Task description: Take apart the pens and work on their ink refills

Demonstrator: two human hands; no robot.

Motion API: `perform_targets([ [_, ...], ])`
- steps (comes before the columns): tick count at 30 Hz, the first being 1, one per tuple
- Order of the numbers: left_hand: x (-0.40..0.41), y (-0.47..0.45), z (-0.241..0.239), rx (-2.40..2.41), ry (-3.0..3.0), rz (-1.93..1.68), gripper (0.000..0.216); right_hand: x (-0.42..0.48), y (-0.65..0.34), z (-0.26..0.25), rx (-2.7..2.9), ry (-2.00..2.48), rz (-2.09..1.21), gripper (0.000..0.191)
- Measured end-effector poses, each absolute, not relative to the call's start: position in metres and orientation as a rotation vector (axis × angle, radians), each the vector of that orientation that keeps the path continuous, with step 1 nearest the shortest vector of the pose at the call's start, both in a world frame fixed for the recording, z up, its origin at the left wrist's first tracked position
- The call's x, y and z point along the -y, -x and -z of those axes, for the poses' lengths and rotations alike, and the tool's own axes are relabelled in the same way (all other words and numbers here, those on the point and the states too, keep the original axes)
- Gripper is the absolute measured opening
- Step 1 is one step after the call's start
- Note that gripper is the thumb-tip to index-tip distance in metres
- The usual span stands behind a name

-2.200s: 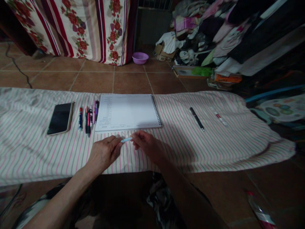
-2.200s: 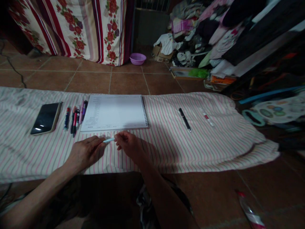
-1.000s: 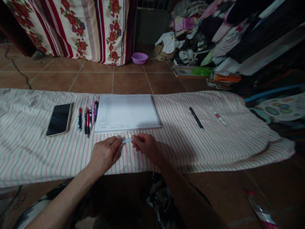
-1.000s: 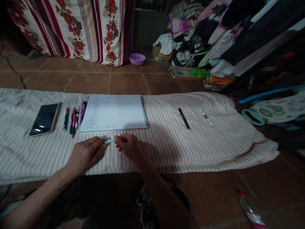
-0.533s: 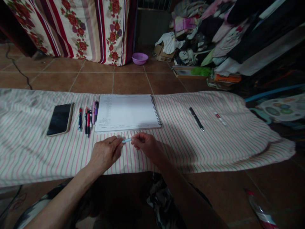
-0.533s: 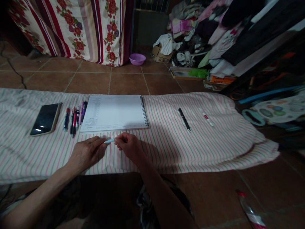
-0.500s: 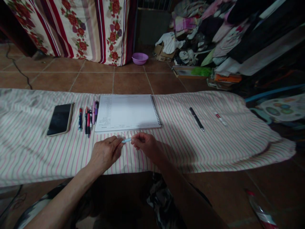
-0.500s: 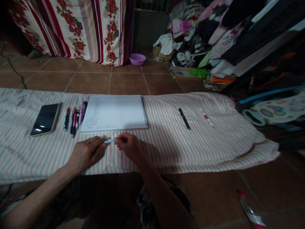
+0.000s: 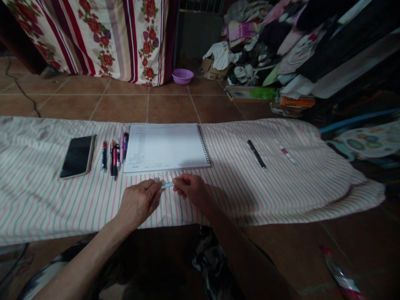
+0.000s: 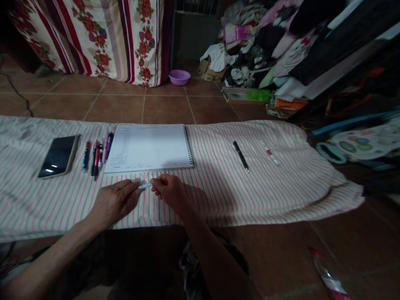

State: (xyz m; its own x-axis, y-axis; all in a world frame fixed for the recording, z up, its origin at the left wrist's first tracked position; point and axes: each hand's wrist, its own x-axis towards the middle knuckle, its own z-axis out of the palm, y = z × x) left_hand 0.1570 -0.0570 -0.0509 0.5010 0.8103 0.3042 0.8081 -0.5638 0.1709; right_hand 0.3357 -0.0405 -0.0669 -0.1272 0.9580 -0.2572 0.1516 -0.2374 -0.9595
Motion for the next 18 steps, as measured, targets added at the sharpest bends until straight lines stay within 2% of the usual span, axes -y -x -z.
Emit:
perform_targets([
  [10, 0.0558, -0.1547, 0.0515, -1.476, -2.705, -0.519, 0.024, 0.0411, -0.3342, 0.0672, 1.342, 1.304, -1.376, 0.010],
  [18, 0.0566, -0.1564, 0.0515, -1.476, -2.739, -0.573, 0.023, 0.0412, -0.3358, 0.0658, 1.442, 1.481, -1.286, 0.029],
])
